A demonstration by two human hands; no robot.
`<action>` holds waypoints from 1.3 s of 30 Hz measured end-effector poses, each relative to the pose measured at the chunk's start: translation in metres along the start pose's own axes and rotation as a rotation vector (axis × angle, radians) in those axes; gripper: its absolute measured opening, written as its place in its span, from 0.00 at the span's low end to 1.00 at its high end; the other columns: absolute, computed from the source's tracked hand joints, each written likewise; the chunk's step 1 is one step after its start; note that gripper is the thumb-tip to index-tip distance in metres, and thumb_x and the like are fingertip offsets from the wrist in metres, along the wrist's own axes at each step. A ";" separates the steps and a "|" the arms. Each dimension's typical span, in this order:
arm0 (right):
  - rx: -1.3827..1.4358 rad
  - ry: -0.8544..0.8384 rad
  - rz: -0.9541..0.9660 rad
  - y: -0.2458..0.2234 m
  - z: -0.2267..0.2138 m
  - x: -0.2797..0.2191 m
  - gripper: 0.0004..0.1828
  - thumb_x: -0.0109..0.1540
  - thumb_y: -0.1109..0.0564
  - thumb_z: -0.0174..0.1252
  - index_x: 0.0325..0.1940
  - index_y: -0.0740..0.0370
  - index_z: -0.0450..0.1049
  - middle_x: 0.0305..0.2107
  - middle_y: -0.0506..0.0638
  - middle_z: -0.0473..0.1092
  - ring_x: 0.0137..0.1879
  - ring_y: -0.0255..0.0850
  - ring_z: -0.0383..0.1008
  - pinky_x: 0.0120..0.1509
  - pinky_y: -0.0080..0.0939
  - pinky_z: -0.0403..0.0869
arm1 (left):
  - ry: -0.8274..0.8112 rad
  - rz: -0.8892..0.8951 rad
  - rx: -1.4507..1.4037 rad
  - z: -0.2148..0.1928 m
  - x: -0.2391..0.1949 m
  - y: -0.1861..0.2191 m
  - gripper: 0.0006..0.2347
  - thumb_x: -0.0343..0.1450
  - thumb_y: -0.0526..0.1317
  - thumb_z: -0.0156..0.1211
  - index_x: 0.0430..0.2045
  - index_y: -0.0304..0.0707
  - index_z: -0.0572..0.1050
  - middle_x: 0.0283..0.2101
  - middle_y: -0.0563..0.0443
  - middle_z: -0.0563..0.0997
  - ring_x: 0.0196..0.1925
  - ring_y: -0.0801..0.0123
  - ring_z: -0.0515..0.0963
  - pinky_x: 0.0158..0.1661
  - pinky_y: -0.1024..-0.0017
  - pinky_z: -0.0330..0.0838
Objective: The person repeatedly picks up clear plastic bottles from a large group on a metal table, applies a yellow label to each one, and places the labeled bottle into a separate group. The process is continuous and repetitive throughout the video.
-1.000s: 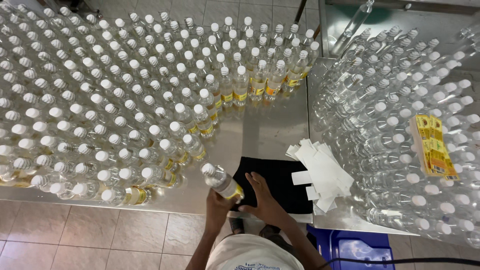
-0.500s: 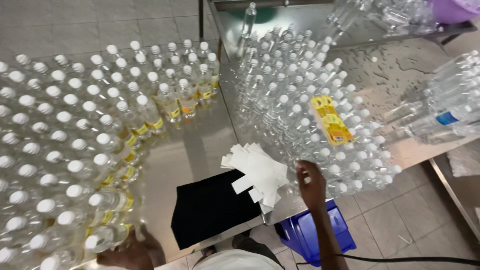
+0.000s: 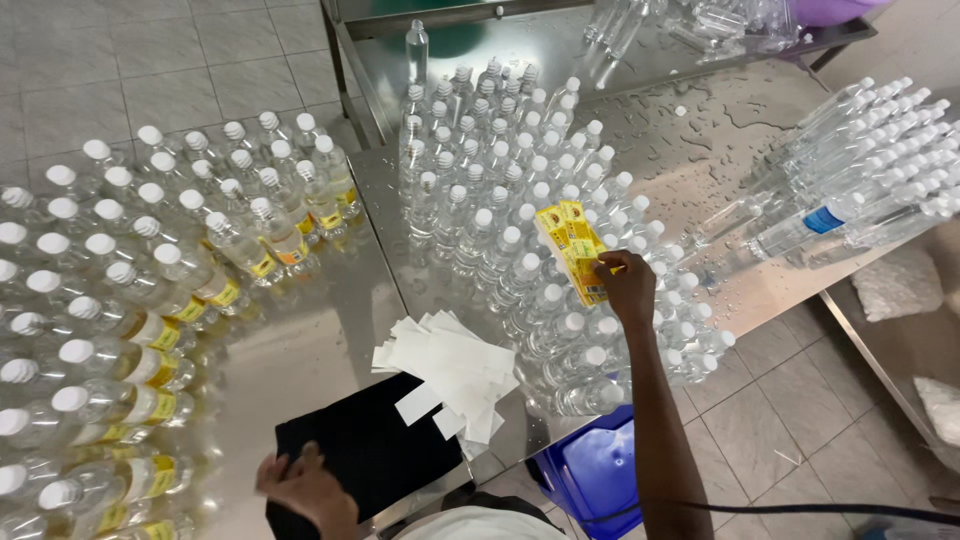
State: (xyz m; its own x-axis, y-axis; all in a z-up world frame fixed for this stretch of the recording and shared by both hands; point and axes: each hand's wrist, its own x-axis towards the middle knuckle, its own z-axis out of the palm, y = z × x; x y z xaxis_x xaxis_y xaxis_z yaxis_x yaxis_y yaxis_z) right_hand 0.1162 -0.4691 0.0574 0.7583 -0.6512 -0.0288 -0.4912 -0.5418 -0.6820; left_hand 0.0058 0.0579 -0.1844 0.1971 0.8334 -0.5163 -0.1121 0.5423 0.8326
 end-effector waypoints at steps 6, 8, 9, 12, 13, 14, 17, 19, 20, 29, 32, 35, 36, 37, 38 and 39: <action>0.114 -0.004 0.016 -0.002 -0.004 0.000 0.24 0.65 0.44 0.70 0.63 0.53 0.81 0.41 0.45 0.79 0.43 0.37 0.78 0.42 0.42 0.76 | -1.052 0.097 0.453 0.079 -0.199 -0.035 0.18 0.72 0.28 0.67 0.56 0.43 0.73 0.59 0.51 0.76 0.50 0.67 0.81 0.50 0.69 0.82; -0.037 0.043 -0.139 0.004 -0.004 -0.004 0.28 0.58 0.49 0.78 0.62 0.56 0.83 0.47 0.55 0.79 0.52 0.53 0.80 0.59 0.54 0.79 | -1.237 0.111 0.517 0.116 -0.224 -0.060 0.25 0.72 0.30 0.65 0.66 0.45 0.69 0.65 0.49 0.69 0.59 0.60 0.80 0.50 0.68 0.82; -0.036 0.032 -0.148 0.008 -0.001 0.001 0.28 0.58 0.49 0.78 0.62 0.56 0.83 0.47 0.55 0.79 0.52 0.53 0.80 0.59 0.54 0.79 | -1.223 0.115 0.515 0.149 -0.221 -0.071 0.25 0.72 0.30 0.65 0.66 0.45 0.69 0.65 0.49 0.69 0.59 0.60 0.80 0.50 0.68 0.82; 0.066 -0.037 -0.092 0.015 0.004 0.012 0.27 0.61 0.46 0.75 0.63 0.53 0.83 0.43 0.52 0.80 0.49 0.46 0.80 0.57 0.50 0.78 | -1.189 0.199 0.451 0.250 -0.198 -0.098 0.31 0.70 0.28 0.61 0.72 0.36 0.61 0.69 0.38 0.67 0.67 0.45 0.77 0.57 0.55 0.80; 0.049 -0.044 -0.104 0.014 0.005 0.012 0.33 0.58 0.44 0.78 0.66 0.56 0.81 0.49 0.57 0.78 0.53 0.53 0.80 0.60 0.54 0.79 | -1.191 0.343 0.490 0.283 -0.182 -0.105 0.35 0.67 0.26 0.62 0.74 0.35 0.59 0.72 0.33 0.63 0.71 0.36 0.71 0.62 0.49 0.77; 0.028 -0.041 -0.108 0.016 0.001 0.013 0.40 0.56 0.42 0.81 0.68 0.60 0.80 0.56 0.62 0.76 0.57 0.59 0.79 0.63 0.58 0.79 | -1.201 0.480 0.526 0.318 -0.171 -0.115 0.40 0.65 0.23 0.63 0.77 0.33 0.57 0.75 0.29 0.60 0.75 0.27 0.65 0.67 0.43 0.75; 0.176 -0.088 -0.006 0.014 0.004 0.013 0.37 0.60 0.45 0.80 0.70 0.57 0.79 0.51 0.56 0.78 0.55 0.48 0.81 0.60 0.49 0.79 | -1.240 0.568 0.621 0.393 -0.113 -0.159 0.46 0.64 0.22 0.68 0.81 0.36 0.50 0.79 0.31 0.54 0.83 0.33 0.54 0.79 0.43 0.57; 0.202 -0.072 -0.030 0.004 -0.004 0.009 0.34 0.61 0.49 0.78 0.70 0.60 0.78 0.50 0.58 0.77 0.54 0.49 0.81 0.60 0.49 0.79 | -1.294 0.588 0.640 0.412 -0.117 -0.153 0.44 0.63 0.23 0.70 0.78 0.37 0.55 0.76 0.32 0.60 0.82 0.36 0.58 0.79 0.46 0.57; 0.234 -0.060 -0.059 -0.001 -0.006 0.004 0.32 0.63 0.54 0.76 0.70 0.62 0.78 0.49 0.59 0.77 0.54 0.49 0.80 0.61 0.49 0.79 | -1.341 0.618 0.659 0.419 -0.117 -0.148 0.41 0.62 0.24 0.72 0.75 0.37 0.60 0.74 0.32 0.66 0.80 0.38 0.63 0.79 0.50 0.56; 0.541 -0.015 -0.075 -0.018 -0.025 -0.006 0.22 0.64 0.59 0.73 0.62 0.66 0.81 0.42 0.59 0.81 0.47 0.40 0.78 0.55 0.44 0.78 | -1.239 0.471 0.658 0.393 -0.148 -0.085 0.33 0.68 0.31 0.79 0.66 0.38 0.62 0.68 0.29 0.73 0.76 0.39 0.69 0.76 0.52 0.62; 0.588 -0.049 -0.113 -0.033 -0.053 -0.037 0.21 0.66 0.59 0.73 0.62 0.65 0.80 0.45 0.58 0.81 0.50 0.39 0.78 0.60 0.45 0.78 | -1.077 0.543 0.396 0.370 -0.135 -0.069 0.34 0.67 0.31 0.84 0.64 0.36 0.65 0.57 0.34 0.77 0.63 0.45 0.80 0.66 0.53 0.75; 0.603 -0.167 0.004 -0.038 -0.078 -0.089 0.21 0.67 0.57 0.71 0.61 0.69 0.80 0.45 0.63 0.81 0.49 0.45 0.80 0.58 0.54 0.79 | -0.974 0.491 0.261 0.309 -0.146 0.012 0.28 0.73 0.45 0.83 0.55 0.46 0.62 0.51 0.47 0.69 0.54 0.65 0.74 0.59 0.67 0.68; 0.607 -0.189 0.010 -0.031 -0.074 -0.105 0.21 0.67 0.57 0.71 0.61 0.69 0.80 0.45 0.63 0.81 0.49 0.45 0.80 0.58 0.54 0.79 | -0.957 0.502 0.275 0.281 -0.149 0.036 0.28 0.73 0.45 0.83 0.55 0.46 0.62 0.51 0.47 0.69 0.54 0.65 0.74 0.59 0.67 0.68; 0.510 -0.291 0.142 -0.024 -0.071 -0.122 0.18 0.67 0.57 0.66 0.59 0.70 0.81 0.49 0.62 0.82 0.50 0.50 0.83 0.53 0.52 0.83 | -0.957 0.426 0.275 0.252 -0.152 0.061 0.27 0.71 0.45 0.80 0.56 0.44 0.64 0.50 0.48 0.72 0.53 0.64 0.76 0.56 0.63 0.74; 0.407 -0.396 0.259 -0.020 -0.066 -0.134 0.17 0.67 0.58 0.61 0.56 0.71 0.82 0.52 0.60 0.82 0.51 0.54 0.85 0.48 0.51 0.86 | -0.948 0.356 0.264 0.226 -0.155 0.087 0.27 0.69 0.45 0.77 0.57 0.42 0.65 0.50 0.49 0.74 0.52 0.63 0.78 0.53 0.60 0.80; 0.408 -0.423 0.251 -0.006 -0.049 -0.146 0.17 0.67 0.58 0.61 0.56 0.71 0.82 0.52 0.60 0.82 0.51 0.54 0.85 0.48 0.51 0.86 | -0.923 0.371 0.268 0.197 -0.146 0.093 0.27 0.69 0.45 0.77 0.57 0.42 0.65 0.50 0.49 0.74 0.52 0.63 0.78 0.53 0.60 0.80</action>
State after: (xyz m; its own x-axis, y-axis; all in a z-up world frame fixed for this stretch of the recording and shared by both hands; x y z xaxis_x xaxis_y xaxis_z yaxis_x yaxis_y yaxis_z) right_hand -0.0125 -0.3970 0.1018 0.7862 -0.4204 -0.4529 -0.5364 -0.1003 -0.8380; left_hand 0.1585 -0.0341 0.0079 0.8785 0.4757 0.0435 -0.1202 0.1320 0.9839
